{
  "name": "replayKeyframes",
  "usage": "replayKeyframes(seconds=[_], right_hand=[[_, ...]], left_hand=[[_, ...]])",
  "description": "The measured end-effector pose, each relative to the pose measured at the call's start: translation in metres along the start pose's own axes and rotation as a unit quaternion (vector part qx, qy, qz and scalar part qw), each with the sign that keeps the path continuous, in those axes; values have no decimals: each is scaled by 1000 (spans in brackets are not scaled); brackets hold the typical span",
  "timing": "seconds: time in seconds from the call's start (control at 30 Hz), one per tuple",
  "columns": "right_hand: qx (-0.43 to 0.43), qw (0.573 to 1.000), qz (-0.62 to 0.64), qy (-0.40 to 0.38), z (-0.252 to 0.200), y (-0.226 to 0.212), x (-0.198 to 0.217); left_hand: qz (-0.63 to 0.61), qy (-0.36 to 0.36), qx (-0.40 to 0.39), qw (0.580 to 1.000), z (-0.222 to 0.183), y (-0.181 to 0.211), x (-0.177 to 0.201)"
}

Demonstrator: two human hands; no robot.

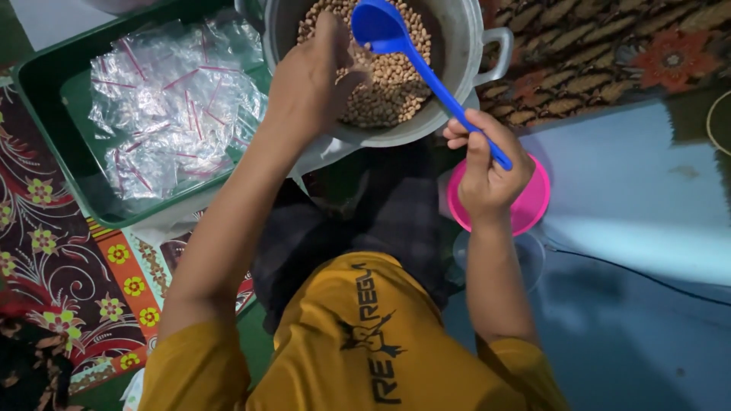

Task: The person scoops peanuts from a metal pot using a blue plastic scoop and pours them into small clear plastic bags. They seal each bag and place it into a green tray, repeating the process throughout the clip.

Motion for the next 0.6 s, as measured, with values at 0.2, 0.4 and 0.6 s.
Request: replayKeyframes(seconds=[0.2, 0.4, 0.6], right_hand=[[-86, 994, 33, 57, -10, 14, 2], [-223, 945, 130, 200, -18, 42, 10], [-205, 976, 47, 56, -19, 43, -5]], left_hand=[[8, 18, -18, 1000, 0, 1, -9], [3, -16, 32, 999, -1, -4, -6], [-70, 24, -11, 997, 8, -13, 16]])
Point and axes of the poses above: each hand's wrist, its own z-axis towards the middle knuckle, its own x-axis out of the back of the hand, y = z × x, the point moved 1 cm from there along z, towards the middle knuckle, and after that the axes turned 2 degrees about x, right-handed, at the moved point
